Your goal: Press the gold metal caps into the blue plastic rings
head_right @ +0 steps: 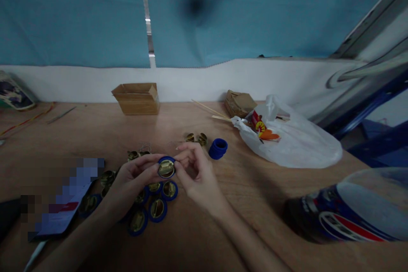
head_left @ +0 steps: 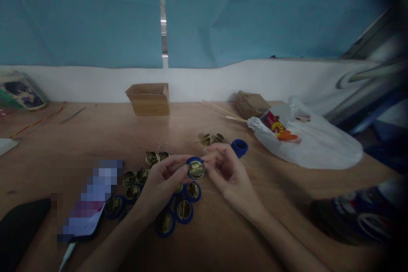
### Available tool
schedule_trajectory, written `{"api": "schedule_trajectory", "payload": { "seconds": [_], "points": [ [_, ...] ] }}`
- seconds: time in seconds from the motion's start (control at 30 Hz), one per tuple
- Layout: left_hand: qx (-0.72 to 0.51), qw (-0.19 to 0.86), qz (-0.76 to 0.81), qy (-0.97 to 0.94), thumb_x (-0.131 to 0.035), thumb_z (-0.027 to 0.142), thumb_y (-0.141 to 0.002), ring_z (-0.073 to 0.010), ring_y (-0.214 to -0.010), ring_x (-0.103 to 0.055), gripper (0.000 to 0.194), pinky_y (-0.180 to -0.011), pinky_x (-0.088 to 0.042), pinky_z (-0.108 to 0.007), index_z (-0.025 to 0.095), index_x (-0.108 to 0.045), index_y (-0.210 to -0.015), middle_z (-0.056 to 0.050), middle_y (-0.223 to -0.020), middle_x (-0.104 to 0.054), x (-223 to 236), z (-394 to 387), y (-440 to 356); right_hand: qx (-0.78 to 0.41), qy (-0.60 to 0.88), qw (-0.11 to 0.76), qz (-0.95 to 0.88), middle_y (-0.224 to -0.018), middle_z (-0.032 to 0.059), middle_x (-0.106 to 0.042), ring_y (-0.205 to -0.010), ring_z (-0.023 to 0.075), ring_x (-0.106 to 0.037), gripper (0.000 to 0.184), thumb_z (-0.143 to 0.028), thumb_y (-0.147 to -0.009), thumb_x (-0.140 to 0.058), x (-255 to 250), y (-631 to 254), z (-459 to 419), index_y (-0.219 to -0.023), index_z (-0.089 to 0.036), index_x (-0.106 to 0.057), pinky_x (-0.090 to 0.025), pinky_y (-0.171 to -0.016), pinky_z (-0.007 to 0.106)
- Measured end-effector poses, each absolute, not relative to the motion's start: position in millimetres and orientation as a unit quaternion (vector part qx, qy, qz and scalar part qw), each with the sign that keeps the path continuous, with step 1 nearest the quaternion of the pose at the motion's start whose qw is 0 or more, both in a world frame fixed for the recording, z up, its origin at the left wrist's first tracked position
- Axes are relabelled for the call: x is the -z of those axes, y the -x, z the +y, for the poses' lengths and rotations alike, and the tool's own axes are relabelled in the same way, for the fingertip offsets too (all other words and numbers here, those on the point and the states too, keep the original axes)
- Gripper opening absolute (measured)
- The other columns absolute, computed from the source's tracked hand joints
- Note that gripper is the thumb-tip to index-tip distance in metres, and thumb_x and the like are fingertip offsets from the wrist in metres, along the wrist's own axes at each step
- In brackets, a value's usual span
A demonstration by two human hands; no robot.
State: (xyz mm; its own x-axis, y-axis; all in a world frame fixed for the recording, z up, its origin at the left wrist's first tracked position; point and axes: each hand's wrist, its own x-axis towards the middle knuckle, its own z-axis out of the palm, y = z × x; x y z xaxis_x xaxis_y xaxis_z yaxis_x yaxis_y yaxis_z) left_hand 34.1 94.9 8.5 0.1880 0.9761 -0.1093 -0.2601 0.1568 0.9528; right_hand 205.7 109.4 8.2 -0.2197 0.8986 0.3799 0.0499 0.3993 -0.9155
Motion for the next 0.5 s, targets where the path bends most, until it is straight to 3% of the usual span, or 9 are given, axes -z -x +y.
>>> {"api": "schedule_trajectory", "payload": {
  "seconds": [0.3, 0.5],
  "points": [
    [-0.471, 0.66, 0.385, -0.442, -0.064, 0.031, -0.085, -0.0203, -0.104, -0.065, 0.027, -0.092, -0.049, -0.032, 0.019, -0.065, -0.109, -0.008, -0.115, -0.07, -2.2, 95.4, -36.6, -0.39, 0.386, 0.533, -0.643, -0.083, 0.0, -0.066, -0.071, 0.0154, -0.064, 0.027, -0.021, -0.087, -0.059, -10.4, -208.8, 110.7, -0.11, -0.026, -0.045, -0.052, -0.066, 0.031],
    [-0.493, 0.626, 0.388, -0.464, -0.067, 0.023, -0.082, -0.0209, -0.104, -0.065, 0.028, -0.091, -0.05, -0.034, 0.02, -0.06, -0.108, -0.008, -0.111, -0.07, -5.1, 92.9, -37.0, -0.403, 0.383, 0.53, -0.641, -0.086, 0.0011, -0.064, -0.072, 0.0149, -0.064, 0.024, -0.023, -0.09, -0.056, -11.4, -207.6, 109.2, -0.111, -0.026, -0.046, -0.054, -0.065, 0.029]
  ]
}}
